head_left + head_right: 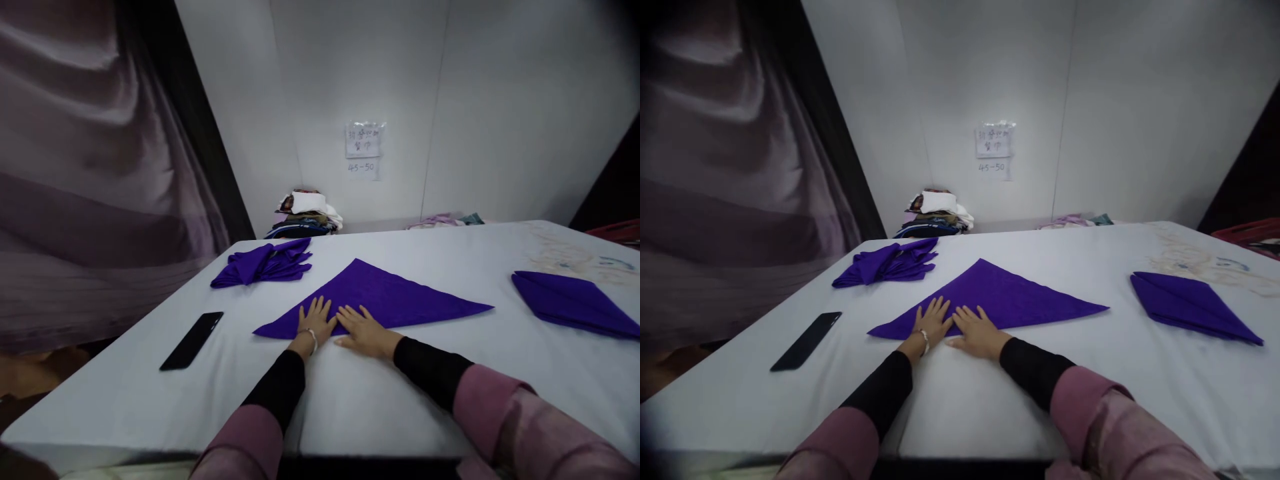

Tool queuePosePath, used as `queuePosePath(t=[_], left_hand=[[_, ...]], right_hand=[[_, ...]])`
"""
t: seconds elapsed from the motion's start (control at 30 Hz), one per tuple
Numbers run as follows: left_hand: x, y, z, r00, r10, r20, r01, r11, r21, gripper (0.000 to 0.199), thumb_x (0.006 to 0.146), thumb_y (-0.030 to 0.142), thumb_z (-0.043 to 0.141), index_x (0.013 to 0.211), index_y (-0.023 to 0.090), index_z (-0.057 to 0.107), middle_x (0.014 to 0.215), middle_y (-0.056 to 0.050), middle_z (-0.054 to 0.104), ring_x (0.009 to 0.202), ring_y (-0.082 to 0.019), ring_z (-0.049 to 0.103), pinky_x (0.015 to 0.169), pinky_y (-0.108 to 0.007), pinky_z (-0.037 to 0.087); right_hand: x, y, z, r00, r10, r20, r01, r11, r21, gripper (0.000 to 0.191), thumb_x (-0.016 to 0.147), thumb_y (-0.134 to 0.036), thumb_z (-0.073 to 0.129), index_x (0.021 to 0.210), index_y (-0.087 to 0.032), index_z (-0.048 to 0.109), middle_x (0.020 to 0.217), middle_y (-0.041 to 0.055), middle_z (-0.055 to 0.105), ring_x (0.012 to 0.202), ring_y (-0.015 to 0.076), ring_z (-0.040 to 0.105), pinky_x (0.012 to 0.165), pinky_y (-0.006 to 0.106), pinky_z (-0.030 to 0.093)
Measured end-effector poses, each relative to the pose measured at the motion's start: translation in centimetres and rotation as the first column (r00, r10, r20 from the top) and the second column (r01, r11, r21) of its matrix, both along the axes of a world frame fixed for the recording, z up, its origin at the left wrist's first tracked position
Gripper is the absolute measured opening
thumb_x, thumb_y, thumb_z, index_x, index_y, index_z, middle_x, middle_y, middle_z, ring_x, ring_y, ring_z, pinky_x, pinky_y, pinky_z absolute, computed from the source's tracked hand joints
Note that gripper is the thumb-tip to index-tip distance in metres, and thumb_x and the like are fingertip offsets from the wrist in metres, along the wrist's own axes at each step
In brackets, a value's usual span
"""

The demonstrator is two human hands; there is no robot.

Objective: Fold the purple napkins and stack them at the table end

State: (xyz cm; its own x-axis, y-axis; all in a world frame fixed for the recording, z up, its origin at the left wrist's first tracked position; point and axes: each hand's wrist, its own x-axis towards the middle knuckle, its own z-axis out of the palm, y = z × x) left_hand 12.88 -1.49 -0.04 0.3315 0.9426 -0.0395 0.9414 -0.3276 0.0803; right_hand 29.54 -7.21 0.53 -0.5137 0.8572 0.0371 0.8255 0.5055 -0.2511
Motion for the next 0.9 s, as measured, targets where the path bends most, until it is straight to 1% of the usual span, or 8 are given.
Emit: queuePosePath(t=[0.1, 0.23, 0.3, 0.37, 0.47, 0.57, 0.77, 0.9], left_hand=[[-0.4, 0.5, -0.5, 1.000, 0.008, -0.018, -0.008, 1.000, -0.006, 0.068, 0.086, 0.060, 0.021, 0.142, 0.022, 0.027, 0.151, -0.005, 0.018, 0.139, -0.027, 0.012, 0.110, -0.054, 0.011], [-0.7, 1.4, -1.1, 0.999, -0.006, -0.039, 0.005, 1.000, -0.026, 0.071, 0.085, 0.060, 0.021, 0.143, 0.019, 0.024, 0.152, -0.007, 0.013, 0.140, -0.027, 0.010, 0.109, -0.056, 0.009], [-0.8, 1.8, -1.3, 0.998, -0.003, -0.062, 0.002, 1.000, -0.019, 0.070, 0.085, 0.059, 0.022, 0.143, 0.020, 0.023, 0.152, -0.006, 0.012, 0.140, -0.025, 0.009, 0.109, -0.056, 0.010], [-0.8, 2.0, -1.5, 0.997, -0.004, -0.076, 0.004, 1.000, -0.009, 0.068, 0.085, 0.057, 0.024, 0.144, 0.022, 0.022, 0.152, -0.005, 0.013, 0.140, -0.025, 0.008, 0.109, -0.055, 0.011], [-0.9, 2.1, -1.7, 0.997, -0.006, -0.081, 0.005, 1.000, -0.006, 0.067, 0.085, 0.056, 0.025, 0.143, 0.022, 0.022, 0.152, -0.004, 0.014, 0.140, -0.024, 0.009, 0.109, -0.054, 0.012], [-0.9, 1.9, -1.5, 0.997, 0.000, -0.078, 0.000, 1.000, -0.010, 0.068, 0.085, 0.056, 0.026, 0.143, 0.022, 0.022, 0.152, -0.004, 0.014, 0.140, -0.024, 0.009, 0.109, -0.055, 0.012], [-0.7, 1.9, -0.6, 0.999, 0.007, -0.037, -0.009, 0.998, -0.068, 0.065, 0.087, 0.055, 0.021, 0.143, 0.022, 0.024, 0.152, -0.005, 0.015, 0.140, -0.024, 0.010, 0.109, -0.054, 0.013], [-3.8, 2.2, -0.3, 0.996, 0.082, -0.032, -0.083, 0.995, -0.046, 0.064, 0.086, 0.056, 0.022, 0.142, 0.025, 0.024, 0.152, -0.003, 0.015, 0.139, -0.023, 0.012, 0.109, -0.053, 0.014]], right_hand=[[2.5, 0.6, -0.8, 1.000, -0.009, -0.023, 0.007, 0.997, -0.073, 0.081, 0.084, -0.070, 0.022, 0.145, -0.015, 0.022, 0.150, 0.0107, 0.017, 0.138, 0.0271, 0.011, 0.110, 0.050, 0.004], [11.5, -0.4, -1.6, 0.972, -0.234, -0.005, 0.233, 0.969, -0.083, 0.078, 0.086, -0.069, 0.019, 0.146, -0.019, 0.019, 0.151, 0.0079, 0.014, 0.138, 0.0264, 0.006, 0.110, 0.051, 0.001], [17.0, -1.6, -1.8, 0.909, -0.415, 0.039, 0.417, 0.906, -0.071, 0.075, 0.087, -0.066, 0.020, 0.146, -0.020, 0.020, 0.151, 0.0074, 0.014, 0.138, 0.0264, 0.007, 0.109, 0.052, 0.004], [22.2, -2.9, -1.9, 0.796, -0.599, 0.089, 0.604, 0.796, -0.037, 0.072, 0.088, -0.063, 0.021, 0.145, -0.019, 0.022, 0.150, 0.0090, 0.018, 0.138, 0.0273, 0.011, 0.108, 0.053, 0.009], [27.4, -4.6, -2.0, 0.679, -0.724, 0.124, 0.729, 0.684, 0.008, 0.070, 0.090, -0.059, 0.019, 0.143, -0.015, 0.026, 0.149, 0.0121, 0.021, 0.137, 0.0287, 0.014, 0.106, 0.054, 0.013], [28.8, -5.4, -1.8, 0.684, -0.721, 0.111, 0.723, 0.690, 0.025, 0.072, 0.090, -0.058, 0.019, 0.143, -0.009, 0.027, 0.148, 0.0154, 0.022, 0.136, 0.0311, 0.015, 0.105, 0.054, 0.014], [28.0, -5.4, -1.6, 0.695, -0.713, 0.088, 0.713, 0.700, 0.045, 0.069, 0.090, -0.054, 0.023, 0.141, -0.009, 0.033, 0.146, 0.0177, 0.026, 0.134, 0.0337, 0.020, 0.102, 0.054, 0.020], [28.4, -5.4, -2.0, 0.703, -0.703, 0.104, 0.704, 0.709, 0.037, 0.069, 0.090, -0.053, 0.023, 0.141, -0.008, 0.032, 0.146, 0.0197, 0.023, 0.134, 0.0343, 0.019, 0.101, 0.053, 0.021]])
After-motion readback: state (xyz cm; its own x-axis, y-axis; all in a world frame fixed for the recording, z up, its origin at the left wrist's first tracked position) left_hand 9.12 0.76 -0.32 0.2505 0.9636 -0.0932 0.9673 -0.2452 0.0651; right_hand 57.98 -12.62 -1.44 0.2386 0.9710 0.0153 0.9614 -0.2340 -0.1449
